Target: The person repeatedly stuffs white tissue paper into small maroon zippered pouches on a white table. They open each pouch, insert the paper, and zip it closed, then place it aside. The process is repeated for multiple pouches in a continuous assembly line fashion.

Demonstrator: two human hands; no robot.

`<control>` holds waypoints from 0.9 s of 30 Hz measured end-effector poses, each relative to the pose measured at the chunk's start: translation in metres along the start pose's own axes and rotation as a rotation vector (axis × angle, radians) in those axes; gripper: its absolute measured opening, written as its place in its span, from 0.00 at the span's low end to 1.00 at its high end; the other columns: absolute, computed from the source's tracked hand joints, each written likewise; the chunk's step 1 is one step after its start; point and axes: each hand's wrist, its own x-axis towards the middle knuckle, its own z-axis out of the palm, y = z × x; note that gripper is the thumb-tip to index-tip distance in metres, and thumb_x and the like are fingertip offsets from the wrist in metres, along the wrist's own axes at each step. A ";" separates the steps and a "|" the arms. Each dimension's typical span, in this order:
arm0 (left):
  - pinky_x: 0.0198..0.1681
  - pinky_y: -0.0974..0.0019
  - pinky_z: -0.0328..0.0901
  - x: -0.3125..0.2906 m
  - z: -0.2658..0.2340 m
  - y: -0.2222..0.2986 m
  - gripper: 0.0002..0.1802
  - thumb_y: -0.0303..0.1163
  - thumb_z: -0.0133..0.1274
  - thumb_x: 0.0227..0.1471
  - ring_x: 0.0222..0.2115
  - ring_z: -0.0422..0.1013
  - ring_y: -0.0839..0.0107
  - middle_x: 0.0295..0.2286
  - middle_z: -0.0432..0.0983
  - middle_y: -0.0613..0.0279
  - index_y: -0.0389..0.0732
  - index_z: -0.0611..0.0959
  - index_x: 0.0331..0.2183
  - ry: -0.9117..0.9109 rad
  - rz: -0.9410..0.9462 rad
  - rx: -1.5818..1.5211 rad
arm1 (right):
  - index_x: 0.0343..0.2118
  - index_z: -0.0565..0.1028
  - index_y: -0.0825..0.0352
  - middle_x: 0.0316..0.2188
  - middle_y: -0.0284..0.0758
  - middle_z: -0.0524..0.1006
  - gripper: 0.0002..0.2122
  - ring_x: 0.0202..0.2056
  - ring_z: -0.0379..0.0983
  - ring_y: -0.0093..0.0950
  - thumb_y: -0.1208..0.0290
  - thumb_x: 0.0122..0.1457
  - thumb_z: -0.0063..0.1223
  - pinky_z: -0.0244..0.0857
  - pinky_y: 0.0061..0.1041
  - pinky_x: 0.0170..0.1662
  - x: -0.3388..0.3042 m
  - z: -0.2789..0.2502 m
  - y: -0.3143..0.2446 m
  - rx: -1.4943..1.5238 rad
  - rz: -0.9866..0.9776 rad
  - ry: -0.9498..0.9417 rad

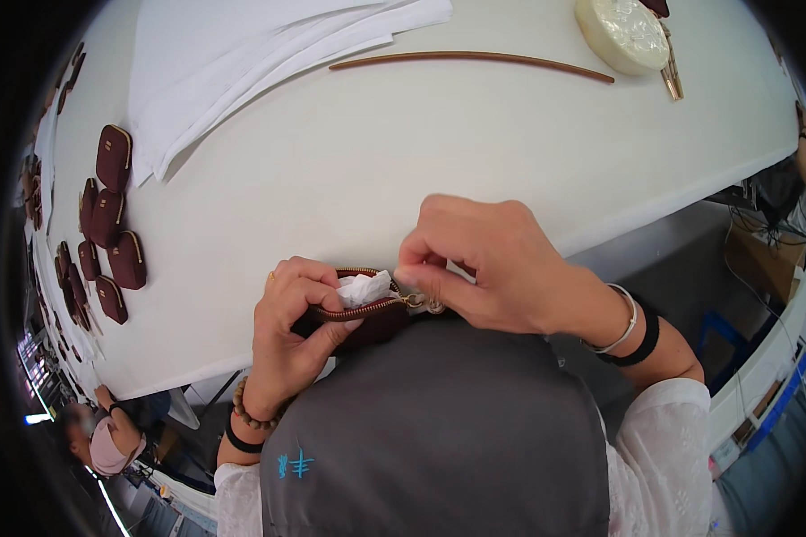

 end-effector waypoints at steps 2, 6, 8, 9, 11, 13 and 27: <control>0.37 0.66 0.57 0.000 -0.001 0.002 0.14 0.23 0.66 0.34 0.31 0.66 0.68 0.31 0.74 0.65 0.43 0.77 0.25 0.019 -0.011 -0.021 | 0.28 0.76 0.64 0.22 0.31 0.70 0.03 0.20 0.68 0.29 0.72 0.54 0.58 0.61 0.26 0.22 -0.002 0.009 -0.003 -0.028 -0.042 -0.054; 0.35 0.66 0.53 0.000 0.000 0.000 0.14 0.23 0.66 0.33 0.30 0.65 0.69 0.33 0.74 0.70 0.45 0.79 0.26 0.032 0.004 -0.044 | 0.28 0.77 0.62 0.23 0.30 0.71 0.04 0.22 0.69 0.32 0.68 0.55 0.57 0.63 0.29 0.24 0.001 0.030 -0.005 -0.073 -0.044 -0.018; 0.36 0.66 0.54 -0.004 -0.002 0.002 0.14 0.22 0.66 0.33 0.31 0.65 0.69 0.33 0.74 0.70 0.44 0.80 0.26 0.010 -0.007 -0.061 | 0.28 0.76 0.62 0.23 0.31 0.71 0.05 0.22 0.70 0.32 0.68 0.55 0.57 0.63 0.30 0.24 0.004 0.033 -0.005 -0.097 -0.049 -0.025; 0.36 0.66 0.54 -0.003 -0.003 0.001 0.14 0.22 0.66 0.33 0.31 0.65 0.69 0.33 0.74 0.70 0.44 0.80 0.26 0.005 0.013 -0.047 | 0.27 0.76 0.63 0.24 0.31 0.71 0.05 0.22 0.70 0.32 0.69 0.55 0.57 0.64 0.30 0.25 0.007 0.033 -0.004 -0.114 -0.056 -0.036; 0.36 0.66 0.54 -0.003 -0.002 0.000 0.14 0.22 0.66 0.33 0.31 0.65 0.69 0.33 0.74 0.70 0.44 0.80 0.26 -0.022 0.048 -0.031 | 0.28 0.75 0.64 0.23 0.32 0.71 0.04 0.22 0.69 0.32 0.71 0.54 0.57 0.63 0.29 0.24 0.007 0.037 -0.002 -0.122 -0.067 -0.028; 0.36 0.66 0.54 -0.005 -0.001 0.000 0.14 0.22 0.66 0.32 0.30 0.66 0.69 0.32 0.74 0.69 0.44 0.80 0.26 -0.010 0.043 -0.034 | 0.30 0.74 0.66 0.22 0.32 0.70 0.04 0.20 0.67 0.30 0.75 0.52 0.59 0.60 0.27 0.22 0.009 0.041 0.002 -0.116 -0.091 0.013; 0.39 0.69 0.56 -0.009 -0.013 -0.006 0.12 0.30 0.65 0.43 0.30 0.64 0.72 0.26 0.73 0.68 0.41 0.76 0.25 -0.128 -0.164 -0.225 | 0.34 0.76 0.64 0.28 0.29 0.73 0.08 0.20 0.66 0.18 0.82 0.50 0.57 0.57 0.19 0.21 0.002 0.024 -0.001 0.253 0.038 -0.053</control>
